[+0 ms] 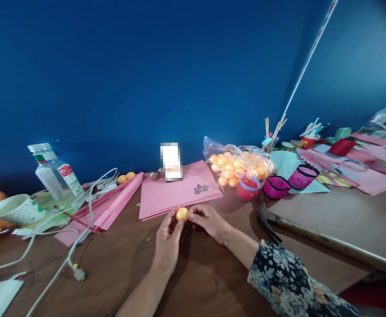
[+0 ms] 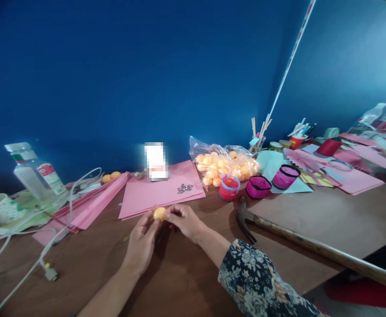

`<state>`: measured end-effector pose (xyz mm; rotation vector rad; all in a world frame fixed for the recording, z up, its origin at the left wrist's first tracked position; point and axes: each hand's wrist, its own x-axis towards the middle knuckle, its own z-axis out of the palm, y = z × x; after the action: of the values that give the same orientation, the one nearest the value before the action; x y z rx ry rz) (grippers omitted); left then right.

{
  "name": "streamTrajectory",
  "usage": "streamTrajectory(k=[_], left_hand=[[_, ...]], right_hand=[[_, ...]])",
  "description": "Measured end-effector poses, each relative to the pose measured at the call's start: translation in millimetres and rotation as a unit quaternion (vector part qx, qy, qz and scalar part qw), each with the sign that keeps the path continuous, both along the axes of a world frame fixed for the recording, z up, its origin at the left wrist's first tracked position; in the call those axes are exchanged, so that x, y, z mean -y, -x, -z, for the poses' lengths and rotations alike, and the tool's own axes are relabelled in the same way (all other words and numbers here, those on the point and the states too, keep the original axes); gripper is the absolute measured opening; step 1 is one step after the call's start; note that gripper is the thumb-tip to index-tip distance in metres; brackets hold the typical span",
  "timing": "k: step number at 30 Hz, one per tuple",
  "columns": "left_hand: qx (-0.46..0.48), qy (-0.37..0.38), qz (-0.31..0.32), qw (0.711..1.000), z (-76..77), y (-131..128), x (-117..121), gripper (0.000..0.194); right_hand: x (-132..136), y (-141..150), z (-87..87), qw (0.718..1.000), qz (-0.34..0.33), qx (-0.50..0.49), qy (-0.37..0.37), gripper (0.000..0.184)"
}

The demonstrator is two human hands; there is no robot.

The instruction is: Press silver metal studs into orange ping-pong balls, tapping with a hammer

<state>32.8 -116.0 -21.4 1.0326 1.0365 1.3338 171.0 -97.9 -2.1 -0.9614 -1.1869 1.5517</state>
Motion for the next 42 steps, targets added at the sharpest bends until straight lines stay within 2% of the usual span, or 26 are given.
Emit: streamTrajectory(k=[6,12,20,25,34,37,42], left_hand=[[0.006,0.016,-0.004,1.000,-1.9,-0.1,0.0,0.050],[-0.029,0.005,-0.020,0.999,-1.6,-0.7,-1.5,0.049],[-0.097,0.007,-0.036,0.995,-2.1,0.9,-0.9,0.043],[-0.122,-0.004,-0.031,0.992,-5.5,0.4,-1.0,0.045],[-0.132,-0.003,-0.037,0.991,-2.8,0.2,1.5,0.047],[-0.135,-0.006,-0.029,0.990,-4.2,0.2,1.7,0.047],[-0.100,-0.014,-0.009,0.995,-3.3,-0.4,2.4,0.045]], right_hand=[[-1.1,0.2,2.5,1.000,-0.001,0.002,0.001,0.027],[-1.7,-0.2,2.9,1.000,-0.001,-0.003,-0.019,0.029],[-1.4,0.3,3.7,1.000,0.006,0.008,-0.006,0.028],[-1.3,1.9,5.8,0.999,0.024,0.019,-0.015,0.026],[-0.8,6.5,6.7,0.996,0.074,0.034,-0.028,0.019],[-1.7,7.7,7.1,0.995,0.091,0.021,-0.034,0.022],[-1.7,5.7,3.5,0.998,0.036,-0.030,-0.036,0.024]])
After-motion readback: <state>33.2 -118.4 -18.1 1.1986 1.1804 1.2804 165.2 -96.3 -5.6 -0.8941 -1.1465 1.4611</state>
